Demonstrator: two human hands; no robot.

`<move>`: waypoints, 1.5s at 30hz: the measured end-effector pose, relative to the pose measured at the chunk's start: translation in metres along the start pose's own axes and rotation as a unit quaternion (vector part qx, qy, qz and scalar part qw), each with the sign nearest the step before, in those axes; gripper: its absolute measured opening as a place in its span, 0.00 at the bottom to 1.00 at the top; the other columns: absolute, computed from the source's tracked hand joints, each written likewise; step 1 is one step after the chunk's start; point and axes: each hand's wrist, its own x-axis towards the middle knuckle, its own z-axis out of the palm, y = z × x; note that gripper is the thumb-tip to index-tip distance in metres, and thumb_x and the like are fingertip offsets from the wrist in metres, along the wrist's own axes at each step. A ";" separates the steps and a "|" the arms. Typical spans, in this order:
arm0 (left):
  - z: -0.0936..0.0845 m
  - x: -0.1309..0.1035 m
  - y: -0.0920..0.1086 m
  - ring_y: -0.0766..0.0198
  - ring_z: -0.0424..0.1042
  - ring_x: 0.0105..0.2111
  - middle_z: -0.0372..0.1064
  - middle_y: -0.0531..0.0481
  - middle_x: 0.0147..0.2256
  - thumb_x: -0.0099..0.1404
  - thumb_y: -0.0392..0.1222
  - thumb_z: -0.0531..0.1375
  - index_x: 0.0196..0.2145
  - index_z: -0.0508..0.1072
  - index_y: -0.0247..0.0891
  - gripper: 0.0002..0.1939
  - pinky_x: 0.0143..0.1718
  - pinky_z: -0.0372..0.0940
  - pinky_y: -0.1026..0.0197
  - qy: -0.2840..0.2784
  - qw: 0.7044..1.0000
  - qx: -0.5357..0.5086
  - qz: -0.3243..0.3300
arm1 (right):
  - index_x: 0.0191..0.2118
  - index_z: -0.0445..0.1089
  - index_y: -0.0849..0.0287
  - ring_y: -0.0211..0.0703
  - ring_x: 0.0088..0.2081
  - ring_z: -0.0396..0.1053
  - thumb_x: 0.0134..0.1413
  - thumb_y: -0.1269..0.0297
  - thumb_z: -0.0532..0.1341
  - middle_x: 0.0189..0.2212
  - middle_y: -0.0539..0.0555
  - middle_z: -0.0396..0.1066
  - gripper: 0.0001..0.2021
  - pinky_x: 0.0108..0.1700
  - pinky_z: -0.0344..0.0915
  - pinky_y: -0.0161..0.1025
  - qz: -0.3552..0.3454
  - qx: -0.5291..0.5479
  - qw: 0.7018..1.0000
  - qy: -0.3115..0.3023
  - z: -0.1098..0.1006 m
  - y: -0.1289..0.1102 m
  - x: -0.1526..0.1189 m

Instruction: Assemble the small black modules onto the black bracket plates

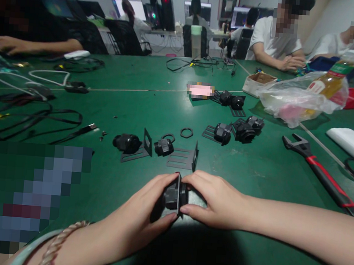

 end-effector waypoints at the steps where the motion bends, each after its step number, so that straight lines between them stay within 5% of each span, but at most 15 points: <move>1: 0.001 0.000 0.000 0.58 0.56 0.50 0.53 0.43 0.50 0.55 0.37 0.55 0.54 0.48 0.39 0.30 0.51 0.56 0.53 0.003 1.000 0.001 -0.002 | 0.45 0.57 0.61 0.40 0.38 0.63 0.48 0.57 0.56 0.37 0.56 0.64 0.19 0.39 0.60 0.36 0.000 0.000 1.000 0.000 0.000 0.000 0.000; 19: -0.009 0.002 -0.002 0.56 0.54 0.52 0.52 0.42 0.52 0.58 0.39 0.52 0.54 0.47 0.38 0.27 0.52 0.55 0.51 -0.028 0.999 0.033 0.012 | 0.45 0.57 0.62 0.41 0.36 0.63 0.49 0.55 0.54 0.35 0.56 0.64 0.19 0.37 0.60 0.37 -0.008 -0.030 1.000 -0.003 0.002 -0.001 0.006; 33: 0.001 0.006 0.012 0.57 0.56 0.51 0.55 0.42 0.50 0.57 0.38 0.52 0.52 0.50 0.34 0.25 0.52 0.53 0.52 0.048 0.992 0.091 0.069 | 0.42 0.59 0.63 0.40 0.33 0.62 0.49 0.57 0.55 0.34 0.56 0.64 0.17 0.35 0.59 0.37 -0.074 -0.075 0.990 0.095 0.006 0.002 -0.003; 45: 0.018 0.023 0.026 0.59 0.60 0.46 0.59 0.43 0.45 0.53 0.37 0.55 0.48 0.54 0.33 0.25 0.47 0.57 0.56 0.099 0.988 0.093 0.079 | 0.44 0.59 0.63 0.34 0.26 0.60 0.47 0.60 0.57 0.29 0.52 0.63 0.18 0.28 0.58 0.32 0.002 0.002 0.992 0.128 -0.002 0.005 -0.027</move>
